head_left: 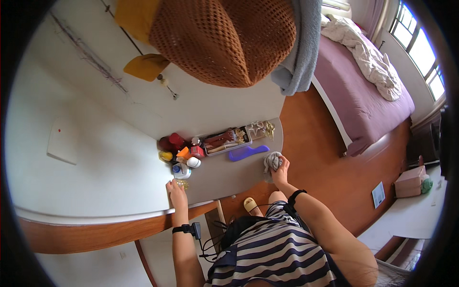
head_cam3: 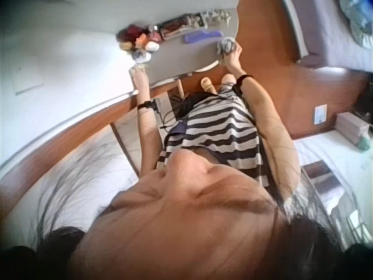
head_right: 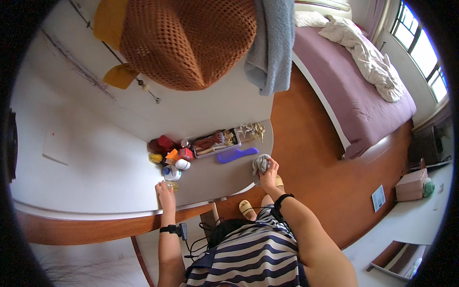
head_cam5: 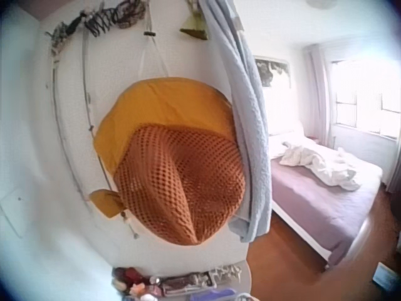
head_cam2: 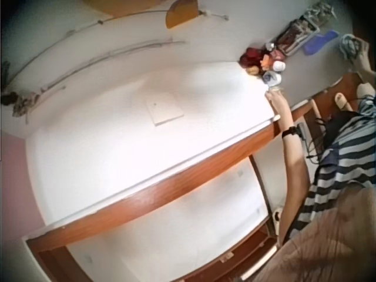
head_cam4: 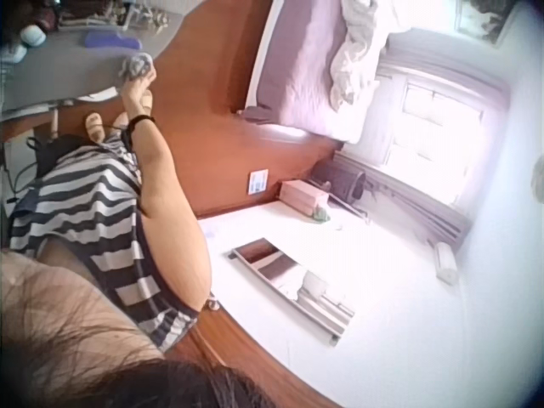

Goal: The person wipes various items and surfaces in a bedroom using a cloth, including a wall-mounted switch, a vanity table top, a smartphone, an air conditioner remote, a nightstand, and a headboard.

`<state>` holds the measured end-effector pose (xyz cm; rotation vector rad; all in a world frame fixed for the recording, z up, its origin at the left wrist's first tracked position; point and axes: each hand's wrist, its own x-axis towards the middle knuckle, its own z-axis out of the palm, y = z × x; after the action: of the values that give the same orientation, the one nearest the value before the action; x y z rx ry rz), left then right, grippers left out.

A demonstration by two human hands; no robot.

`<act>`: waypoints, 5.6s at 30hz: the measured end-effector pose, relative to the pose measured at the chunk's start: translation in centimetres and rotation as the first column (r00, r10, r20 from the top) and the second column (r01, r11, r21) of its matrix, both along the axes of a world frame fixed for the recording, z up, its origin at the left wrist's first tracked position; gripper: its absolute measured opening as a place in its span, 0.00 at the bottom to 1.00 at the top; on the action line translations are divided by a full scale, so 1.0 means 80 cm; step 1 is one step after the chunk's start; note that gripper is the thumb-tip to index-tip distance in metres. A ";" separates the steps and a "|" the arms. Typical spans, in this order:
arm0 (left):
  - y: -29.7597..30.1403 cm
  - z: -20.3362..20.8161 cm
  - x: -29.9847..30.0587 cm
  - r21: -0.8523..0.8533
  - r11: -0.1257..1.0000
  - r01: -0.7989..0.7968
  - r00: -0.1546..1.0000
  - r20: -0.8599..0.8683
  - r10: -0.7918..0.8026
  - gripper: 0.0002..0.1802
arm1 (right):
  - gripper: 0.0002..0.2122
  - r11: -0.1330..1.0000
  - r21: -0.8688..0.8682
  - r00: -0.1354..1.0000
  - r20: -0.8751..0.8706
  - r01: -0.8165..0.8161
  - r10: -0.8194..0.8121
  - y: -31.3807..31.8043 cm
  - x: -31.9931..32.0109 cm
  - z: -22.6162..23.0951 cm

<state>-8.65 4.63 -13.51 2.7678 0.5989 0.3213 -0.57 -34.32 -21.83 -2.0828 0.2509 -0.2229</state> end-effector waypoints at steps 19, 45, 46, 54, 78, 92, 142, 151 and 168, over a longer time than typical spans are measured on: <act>-0.008 0.059 -0.059 -0.302 0.952 0.040 0.991 0.137 0.002 0.26 | 0.33 0.997 0.053 0.922 -0.385 0.053 -0.028 0.058 -0.066 -0.030; -0.027 0.087 -0.235 -0.391 0.897 -0.206 0.976 -0.015 0.217 0.25 | 0.25 0.313 0.943 0.068 -0.321 0.115 0.945 0.413 -0.137 -0.010; -0.026 0.090 -0.243 -0.385 0.903 -0.191 0.978 0.007 0.210 0.25 | 0.25 0.316 0.943 0.054 -0.323 0.109 0.945 0.412 -0.130 0.022; -0.019 0.100 -0.221 -0.368 0.925 -0.093 0.990 0.065 0.125 0.21 | 0.29 0.137 0.070 0.108 -0.318 -0.988 0.942 0.315 -0.060 0.067; -0.068 0.200 -0.088 -0.387 0.884 0.263 0.896 0.438 -0.074 0.11 | 0.19 0.179 0.267 0.233 0.187 -0.947 0.954 0.219 -0.049 0.280; 0.027 0.323 -0.165 0.457 0.649 -0.608 0.513 0.850 -0.118 0.22 | 0.30 -0.024 -0.358 -0.253 0.610 -0.934 0.751 0.385 -0.070 0.367; 0.064 0.273 -0.148 0.451 0.653 -0.608 0.488 0.862 -0.142 0.23 | 0.28 0.362 0.415 0.549 0.571 -0.834 0.610 0.482 -0.030 0.401; 0.072 0.271 -0.147 0.457 0.634 -0.623 0.453 0.872 -0.184 0.19 | 0.24 0.237 0.728 0.622 0.317 -0.643 0.716 0.483 0.137 0.538; 0.071 0.268 -0.151 0.444 0.675 -0.590 0.493 0.860 -0.134 0.21 | 0.12 0.367 -0.674 -0.249 0.635 -0.641 0.731 0.457 0.086 0.671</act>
<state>-20.75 10.32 7.96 2.5270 0.6705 2.2840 6.27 2.27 31.82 -1.4121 -1.7827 -0.6683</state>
